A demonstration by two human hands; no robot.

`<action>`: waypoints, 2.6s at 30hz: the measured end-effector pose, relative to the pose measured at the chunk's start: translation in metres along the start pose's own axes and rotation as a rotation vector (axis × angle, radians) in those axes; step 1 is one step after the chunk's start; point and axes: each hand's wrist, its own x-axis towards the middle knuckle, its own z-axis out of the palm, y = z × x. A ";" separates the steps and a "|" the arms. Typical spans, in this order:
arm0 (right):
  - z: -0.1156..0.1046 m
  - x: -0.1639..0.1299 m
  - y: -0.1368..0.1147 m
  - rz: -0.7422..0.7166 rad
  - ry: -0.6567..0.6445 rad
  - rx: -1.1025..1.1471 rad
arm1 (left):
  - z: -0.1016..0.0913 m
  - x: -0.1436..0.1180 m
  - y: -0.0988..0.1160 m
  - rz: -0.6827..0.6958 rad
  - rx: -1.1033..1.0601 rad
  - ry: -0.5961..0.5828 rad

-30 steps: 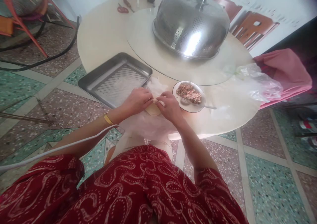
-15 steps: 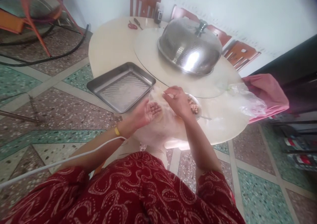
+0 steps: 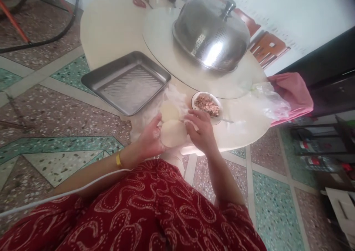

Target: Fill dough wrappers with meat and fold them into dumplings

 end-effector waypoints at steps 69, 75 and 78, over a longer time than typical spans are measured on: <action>-0.065 -0.088 0.128 0.727 0.490 0.168 | 0.040 0.042 -0.034 -0.339 -0.053 0.287; -0.030 -0.052 0.132 1.047 0.502 0.922 | 0.036 0.040 -0.030 -0.380 -0.057 0.221; -0.028 -0.041 0.140 1.020 0.503 1.027 | 0.035 0.038 -0.026 -0.359 -0.060 0.268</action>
